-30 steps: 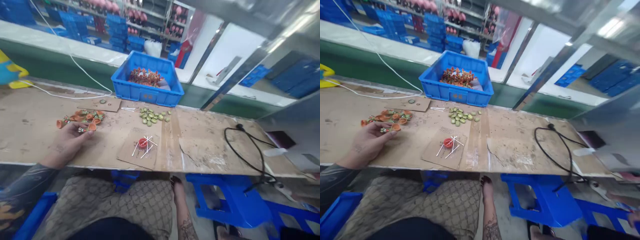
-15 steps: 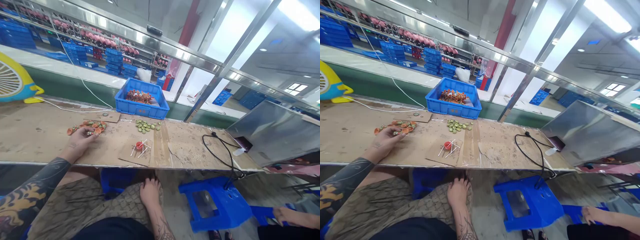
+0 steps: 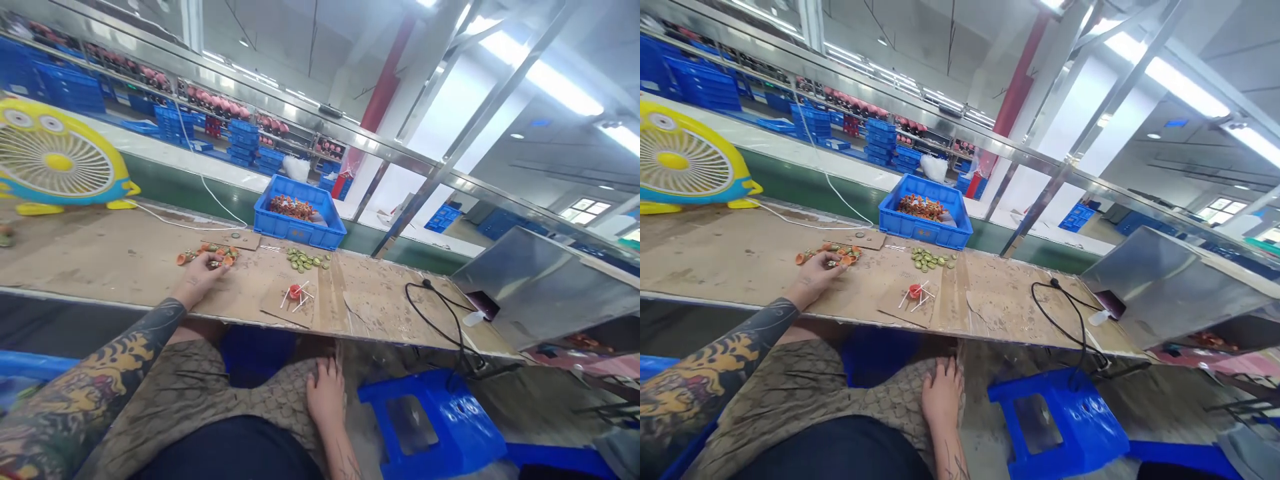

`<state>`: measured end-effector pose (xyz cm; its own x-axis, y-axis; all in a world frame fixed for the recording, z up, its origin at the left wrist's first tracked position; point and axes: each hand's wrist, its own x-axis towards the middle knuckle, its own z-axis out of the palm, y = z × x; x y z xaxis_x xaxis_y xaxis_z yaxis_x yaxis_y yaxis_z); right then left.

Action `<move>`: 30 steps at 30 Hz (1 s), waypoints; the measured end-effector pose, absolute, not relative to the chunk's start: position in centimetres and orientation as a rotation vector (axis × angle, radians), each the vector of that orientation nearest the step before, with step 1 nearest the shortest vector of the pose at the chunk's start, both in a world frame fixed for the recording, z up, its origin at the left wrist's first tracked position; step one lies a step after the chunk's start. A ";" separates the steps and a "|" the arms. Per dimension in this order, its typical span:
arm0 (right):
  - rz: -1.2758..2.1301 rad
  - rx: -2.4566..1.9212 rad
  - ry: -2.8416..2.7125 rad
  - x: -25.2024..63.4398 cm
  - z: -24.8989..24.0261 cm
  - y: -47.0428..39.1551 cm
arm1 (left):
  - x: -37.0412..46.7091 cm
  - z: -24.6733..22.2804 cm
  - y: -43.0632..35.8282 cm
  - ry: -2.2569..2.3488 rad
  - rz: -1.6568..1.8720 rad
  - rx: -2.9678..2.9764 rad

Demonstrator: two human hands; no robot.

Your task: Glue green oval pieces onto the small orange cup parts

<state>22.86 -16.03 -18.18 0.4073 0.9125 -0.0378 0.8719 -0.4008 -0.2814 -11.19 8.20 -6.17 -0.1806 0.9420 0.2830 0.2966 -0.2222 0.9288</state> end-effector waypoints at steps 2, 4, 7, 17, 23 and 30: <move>0.269 -2.400 -1.563 23.6 -17.6 -16.9 | -11.4 -6.5 8.1 1.427 1.427 1.499; 0.265 -2.314 -1.567 24.6 -16.5 -17.1 | -11.6 -7.1 8.1 1.397 1.423 1.500; 0.256 -2.129 -1.580 26.4 -13.6 -15.7 | -11.7 -8.1 8.4 1.347 1.411 1.501; 0.386 -1.948 -1.796 26.4 -8.3 -4.0 | -11.9 -9.1 8.4 1.172 1.377 1.484; 0.388 -1.931 -1.962 25.3 -9.8 -3.7 | -11.6 -8.9 8.0 1.131 1.380 1.442; 0.296 -1.823 -2.121 23.1 -11.0 -3.1 | -11.4 -8.7 8.1 1.059 1.390 1.401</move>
<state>23.10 -3.07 -11.02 -0.1286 0.9855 0.1111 0.9175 0.1607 -0.3638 -11.38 8.07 -8.74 0.0137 0.9661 0.2578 -0.0078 -0.2577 0.9662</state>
